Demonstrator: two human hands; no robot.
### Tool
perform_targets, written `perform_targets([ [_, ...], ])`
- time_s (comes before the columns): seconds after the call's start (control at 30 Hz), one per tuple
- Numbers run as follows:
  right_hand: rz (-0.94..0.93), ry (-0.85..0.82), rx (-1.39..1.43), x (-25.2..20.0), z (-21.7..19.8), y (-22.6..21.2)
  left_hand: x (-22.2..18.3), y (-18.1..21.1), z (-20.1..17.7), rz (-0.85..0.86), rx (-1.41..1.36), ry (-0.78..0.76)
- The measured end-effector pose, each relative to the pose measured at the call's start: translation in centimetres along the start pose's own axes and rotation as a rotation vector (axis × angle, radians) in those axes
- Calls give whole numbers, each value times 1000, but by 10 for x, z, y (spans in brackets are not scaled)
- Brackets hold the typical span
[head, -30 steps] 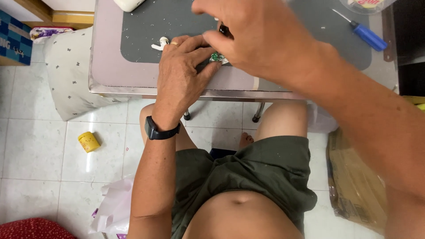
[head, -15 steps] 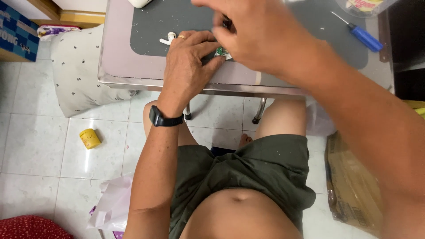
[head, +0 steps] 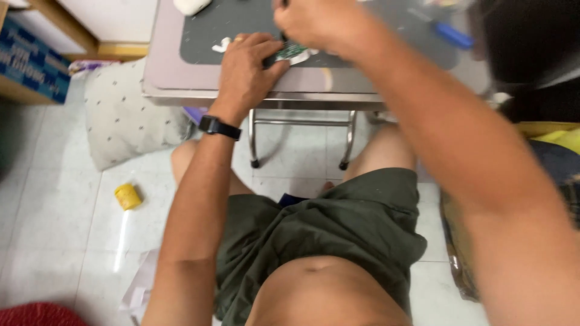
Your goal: Inspecting and performing minor adjustments on a small electronic circuit board using a hobby knife.
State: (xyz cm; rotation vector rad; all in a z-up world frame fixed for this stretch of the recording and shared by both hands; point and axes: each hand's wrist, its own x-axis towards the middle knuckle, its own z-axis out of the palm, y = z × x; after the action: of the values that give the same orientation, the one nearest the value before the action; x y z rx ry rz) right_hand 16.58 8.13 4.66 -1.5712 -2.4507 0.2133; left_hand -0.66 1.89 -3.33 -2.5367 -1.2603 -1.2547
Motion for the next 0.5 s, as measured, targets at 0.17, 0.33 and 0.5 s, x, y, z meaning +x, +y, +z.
perform_targets([
  [0.17, -133, 327, -1, -15, -9, -13, 2, 6, -6, 15, -22, -15],
  [0.33, -240, 362, 177, -30, -25, -17, 2, 7, -8, -5, -16, -37],
  [0.5, -131, 306, 128, -44, -30, -17, 3, 9, -9, -114, -10, -103],
])
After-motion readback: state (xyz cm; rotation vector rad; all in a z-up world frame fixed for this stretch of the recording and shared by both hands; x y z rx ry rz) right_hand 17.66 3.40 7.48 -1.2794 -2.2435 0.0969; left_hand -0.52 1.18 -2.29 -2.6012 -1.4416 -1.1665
